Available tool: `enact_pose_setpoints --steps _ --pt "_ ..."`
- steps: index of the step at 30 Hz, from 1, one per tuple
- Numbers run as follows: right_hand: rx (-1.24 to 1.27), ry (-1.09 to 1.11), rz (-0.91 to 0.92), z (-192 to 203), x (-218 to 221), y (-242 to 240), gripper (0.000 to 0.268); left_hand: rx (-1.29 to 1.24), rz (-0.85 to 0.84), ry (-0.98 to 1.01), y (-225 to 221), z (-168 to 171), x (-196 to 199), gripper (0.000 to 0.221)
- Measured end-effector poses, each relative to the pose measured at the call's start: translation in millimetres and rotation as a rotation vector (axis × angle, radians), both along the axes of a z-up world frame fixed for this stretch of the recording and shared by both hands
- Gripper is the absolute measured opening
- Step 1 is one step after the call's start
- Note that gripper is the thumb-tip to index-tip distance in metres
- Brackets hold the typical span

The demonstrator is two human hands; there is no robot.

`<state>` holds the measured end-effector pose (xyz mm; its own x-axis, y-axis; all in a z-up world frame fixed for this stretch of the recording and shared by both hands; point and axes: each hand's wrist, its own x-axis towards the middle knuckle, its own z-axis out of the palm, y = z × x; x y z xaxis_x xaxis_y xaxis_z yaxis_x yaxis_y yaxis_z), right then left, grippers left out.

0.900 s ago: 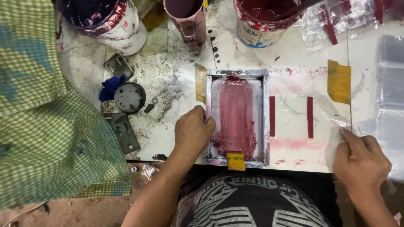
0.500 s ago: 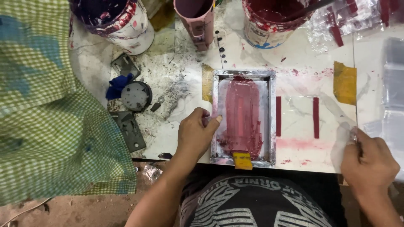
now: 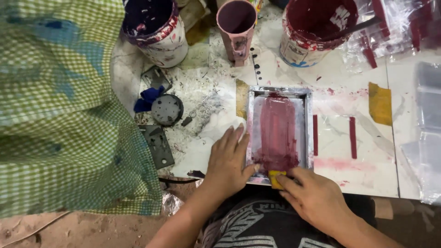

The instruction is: Preparing for screen printing by mixing ink in a container and spreading it onto the screen mesh.

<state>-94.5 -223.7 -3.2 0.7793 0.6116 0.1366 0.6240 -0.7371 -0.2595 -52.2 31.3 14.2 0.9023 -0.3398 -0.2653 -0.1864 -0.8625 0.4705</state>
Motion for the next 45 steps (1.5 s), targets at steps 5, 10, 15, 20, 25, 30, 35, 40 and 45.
enact_pose_setpoints --steps 5,10,15,20,25,30,35,40,45 --pt "0.047 0.117 -0.106 13.6 22.6 7.1 0.022 0.034 -0.094 0.020 -2.7 11.2 1.3 0.088" --pt "0.126 0.059 -0.374 2.1 91.4 5.7 0.023 -0.090 -0.118 -0.114 -4.2 7.0 0.4 0.100" --pt "0.105 -0.129 -0.366 -10.7 162.4 9.1 0.016 -0.010 -0.098 -0.002 -10.3 16.1 1.4 0.118" --pt "-0.071 -0.356 -0.266 -28.2 184.7 11.3 0.012 0.035 -0.099 0.084 -17.2 33.3 6.6 0.115" --pt "-0.176 -0.397 -0.214 -13.0 183.6 21.9 0.006 0.029 -0.087 0.105 -21.1 36.2 8.8 0.113" --pt "-0.100 -0.320 -0.132 -12.7 179.3 21.0 0.013 0.047 -0.085 0.143 -21.5 45.6 11.7 0.114" --pt "-0.131 -0.186 -0.046 -29.4 93.7 0.2 0.020 0.095 -0.088 0.159 -23.7 44.9 14.2 0.113" --pt "-0.098 0.088 0.164 -0.7 22.8 -3.2 0.021 0.198 -0.063 0.267 -27.6 36.1 15.5 0.121" --pt "-0.043 0.203 0.050 -9.8 59.3 -14.7 0.027 0.193 -0.060 0.299 -28.5 45.5 17.3 0.121"
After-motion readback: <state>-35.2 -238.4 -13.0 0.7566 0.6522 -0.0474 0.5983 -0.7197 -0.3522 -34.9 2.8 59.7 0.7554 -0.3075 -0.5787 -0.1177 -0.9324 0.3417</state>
